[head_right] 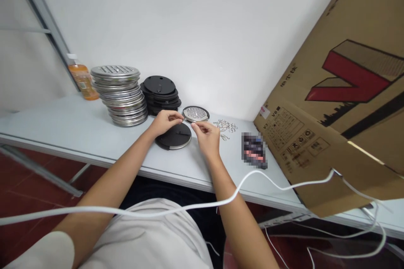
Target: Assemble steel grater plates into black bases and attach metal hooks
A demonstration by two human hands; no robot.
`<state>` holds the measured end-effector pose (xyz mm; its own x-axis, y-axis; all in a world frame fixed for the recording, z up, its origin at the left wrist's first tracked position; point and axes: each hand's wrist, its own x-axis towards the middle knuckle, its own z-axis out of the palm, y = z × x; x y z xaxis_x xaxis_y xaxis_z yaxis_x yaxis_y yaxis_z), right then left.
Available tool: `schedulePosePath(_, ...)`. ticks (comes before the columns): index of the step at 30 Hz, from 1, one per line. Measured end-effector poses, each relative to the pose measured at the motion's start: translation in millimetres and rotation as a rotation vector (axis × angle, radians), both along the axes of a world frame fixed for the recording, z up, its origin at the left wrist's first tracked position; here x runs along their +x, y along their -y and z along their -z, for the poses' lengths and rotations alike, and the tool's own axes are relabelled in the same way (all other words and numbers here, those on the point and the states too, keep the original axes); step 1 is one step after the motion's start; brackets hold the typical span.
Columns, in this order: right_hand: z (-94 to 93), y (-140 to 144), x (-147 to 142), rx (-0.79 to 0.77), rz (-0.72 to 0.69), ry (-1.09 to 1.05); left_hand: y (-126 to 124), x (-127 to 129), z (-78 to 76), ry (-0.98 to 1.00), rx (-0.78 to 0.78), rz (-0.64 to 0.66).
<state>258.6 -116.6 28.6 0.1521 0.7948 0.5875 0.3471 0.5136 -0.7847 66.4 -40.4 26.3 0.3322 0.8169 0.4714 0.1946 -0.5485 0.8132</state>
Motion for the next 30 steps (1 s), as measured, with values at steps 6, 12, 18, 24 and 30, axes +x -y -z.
schedulePosePath(6,2.0,3,-19,-0.131,-0.158,-0.15,8,-1,-2.0,-0.116,0.148,-0.134)
schedulePosePath(12,7.5,1,-11,-0.142,-0.124,-0.086,13,4,-3.8,-0.212,0.265,-0.128)
schedulePosePath(18,10.1,-5,-7,-0.179,-0.091,-0.109,16,7,-3.8,-0.154,0.292,-0.036)
schedulePosePath(24,12.7,-9,-5,-0.279,-0.169,-0.369,16,12,-1.2,-0.096,0.206,0.055)
schedulePosePath(30,9.2,-6,-6,-0.364,-0.204,-0.51,12,13,1.9,0.056,0.035,0.156)
